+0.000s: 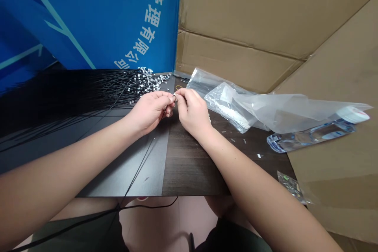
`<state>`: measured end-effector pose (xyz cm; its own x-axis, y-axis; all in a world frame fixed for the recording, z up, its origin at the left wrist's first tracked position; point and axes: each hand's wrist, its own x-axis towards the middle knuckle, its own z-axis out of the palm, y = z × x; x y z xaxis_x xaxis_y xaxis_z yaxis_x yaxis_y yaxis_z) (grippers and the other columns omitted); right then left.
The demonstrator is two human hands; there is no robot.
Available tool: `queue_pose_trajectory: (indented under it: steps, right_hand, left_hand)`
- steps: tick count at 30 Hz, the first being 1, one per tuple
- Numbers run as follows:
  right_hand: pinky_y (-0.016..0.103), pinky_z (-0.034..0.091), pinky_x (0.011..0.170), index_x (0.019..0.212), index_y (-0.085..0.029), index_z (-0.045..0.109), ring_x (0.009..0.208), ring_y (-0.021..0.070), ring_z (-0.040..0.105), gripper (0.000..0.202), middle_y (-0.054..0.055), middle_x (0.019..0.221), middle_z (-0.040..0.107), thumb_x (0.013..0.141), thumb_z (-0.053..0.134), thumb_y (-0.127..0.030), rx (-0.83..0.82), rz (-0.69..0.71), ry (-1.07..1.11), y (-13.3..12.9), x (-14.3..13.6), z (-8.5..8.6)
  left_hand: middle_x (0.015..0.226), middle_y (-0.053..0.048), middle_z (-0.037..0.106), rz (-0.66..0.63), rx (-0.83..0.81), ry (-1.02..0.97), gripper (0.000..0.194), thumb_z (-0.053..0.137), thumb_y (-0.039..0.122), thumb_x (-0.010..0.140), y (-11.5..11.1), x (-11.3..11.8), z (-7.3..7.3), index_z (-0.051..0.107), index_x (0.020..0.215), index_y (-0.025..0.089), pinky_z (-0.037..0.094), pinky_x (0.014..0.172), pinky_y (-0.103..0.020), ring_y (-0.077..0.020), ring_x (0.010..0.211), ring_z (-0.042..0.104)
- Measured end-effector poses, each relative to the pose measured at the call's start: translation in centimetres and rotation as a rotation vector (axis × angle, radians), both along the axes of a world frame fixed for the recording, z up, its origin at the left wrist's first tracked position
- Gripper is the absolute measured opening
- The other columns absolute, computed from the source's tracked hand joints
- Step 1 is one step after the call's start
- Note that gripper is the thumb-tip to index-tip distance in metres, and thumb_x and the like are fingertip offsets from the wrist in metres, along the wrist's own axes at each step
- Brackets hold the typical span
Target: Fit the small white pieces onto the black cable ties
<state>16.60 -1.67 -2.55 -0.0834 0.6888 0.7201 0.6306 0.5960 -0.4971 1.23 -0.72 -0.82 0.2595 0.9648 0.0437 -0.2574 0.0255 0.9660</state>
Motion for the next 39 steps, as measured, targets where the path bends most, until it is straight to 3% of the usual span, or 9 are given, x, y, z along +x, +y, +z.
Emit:
queue_pose_trajectory:
  steps: [8,12,16,18,21,26,31,35,39]
  right_hand:
    - [0.037,0.056,0.084,0.098,-0.023,0.068,0.090,0.0197,0.070,0.012,0.004,0.097,0.077,0.103,0.058,-0.025,-0.032,0.024,0.053,0.4,0.3,-0.4]
    - [0.040,0.057,0.085,0.103,-0.024,0.067,0.091,0.0208,0.071,0.012,0.005,0.099,0.076,0.103,0.058,-0.031,-0.085,-0.015,0.194,0.7,0.9,-0.4]
    - [0.040,0.059,0.083,0.107,-0.023,0.066,0.091,0.0209,0.072,0.014,0.006,0.101,0.075,0.101,0.059,-0.034,-0.111,0.013,0.315,1.2,1.9,0.5]
    - [0.039,0.059,0.083,0.114,-0.023,0.065,0.094,0.0215,0.072,0.020,0.008,0.105,0.074,0.102,0.057,-0.035,-0.108,0.016,0.345,1.5,2.7,1.3]
    - [0.039,0.056,0.080,0.112,-0.023,0.067,0.089,0.0210,0.069,0.019,0.006,0.098,0.072,0.100,0.057,-0.034,-0.157,-0.093,0.278,1.9,4.1,2.7]
    - [0.038,0.049,0.076,0.089,-0.022,0.074,0.081,0.0211,0.066,0.012,0.005,0.088,0.076,0.094,0.065,-0.027,-0.529,-0.168,-0.131,1.8,5.6,3.9]
    - [0.037,0.043,0.067,0.081,-0.023,0.074,0.075,0.0227,0.066,0.013,0.006,0.081,0.076,0.092,0.070,-0.028,-0.793,-0.209,-0.412,1.9,5.1,3.0]
    - [0.035,0.042,0.067,0.077,-0.024,0.066,0.078,0.0232,0.066,0.018,0.007,0.081,0.075,0.094,0.069,-0.028,-0.773,-0.238,-0.427,2.6,4.8,2.0]
    - [0.035,0.042,0.070,0.074,-0.023,0.058,0.083,0.0244,0.067,0.022,0.009,0.091,0.078,0.095,0.065,-0.023,-0.764,-0.235,-0.429,3.2,4.8,1.2]
  left_hand:
    - [0.071,0.000,0.062,-0.013,-0.039,0.031,0.012,0.063,0.014,0.087,-0.1,0.0,0.0,0.062,0.075,0.016,0.041,0.051,-0.023,-0.0073,0.052,0.052]
    - [0.075,-0.001,0.060,-0.206,-0.229,0.061,0.020,0.060,0.025,0.099,-0.7,-0.1,1.1,0.062,0.081,0.016,0.039,0.047,-0.023,-0.0077,0.050,0.050]
    - [0.066,0.002,0.049,-0.382,-0.278,0.208,0.027,0.059,0.035,0.103,-1.2,-2.1,3.2,0.067,0.085,0.016,0.023,0.043,-0.021,-0.0055,0.045,0.033]
    - [0.063,0.003,0.046,-0.314,-0.168,0.432,0.027,0.061,0.037,0.102,-1.1,-4.0,5.0,0.073,0.091,0.015,0.019,0.045,-0.022,-0.0058,0.045,0.028]
    - [0.070,-0.002,0.059,0.016,0.199,0.971,0.026,0.067,0.037,0.100,0.2,-7.5,8.4,0.080,0.095,0.015,0.036,0.058,-0.023,-0.0099,0.060,0.047]
    - [0.091,-0.005,0.071,0.307,0.514,1.731,0.027,0.063,0.040,0.102,6.2,-12.3,12.0,0.081,0.117,0.027,0.049,0.097,-0.043,-0.0260,0.094,0.066]
    - [0.123,-0.012,0.072,0.070,0.679,1.944,0.038,0.051,0.035,0.107,10.0,-13.7,9.6,0.078,0.128,0.020,0.052,0.102,-0.054,-0.0299,0.107,0.064]
    - [0.147,-0.020,0.058,0.206,0.785,1.877,0.046,0.052,0.026,0.103,8.2,-11.3,6.2,0.067,0.145,0.015,0.038,0.114,-0.066,-0.0399,0.132,0.052]
    - [0.138,-0.017,0.065,0.283,0.781,1.475,0.037,0.056,0.027,0.097,5.3,-6.5,4.0,0.077,0.126,0.018,0.041,0.114,-0.057,-0.0373,0.131,0.056]
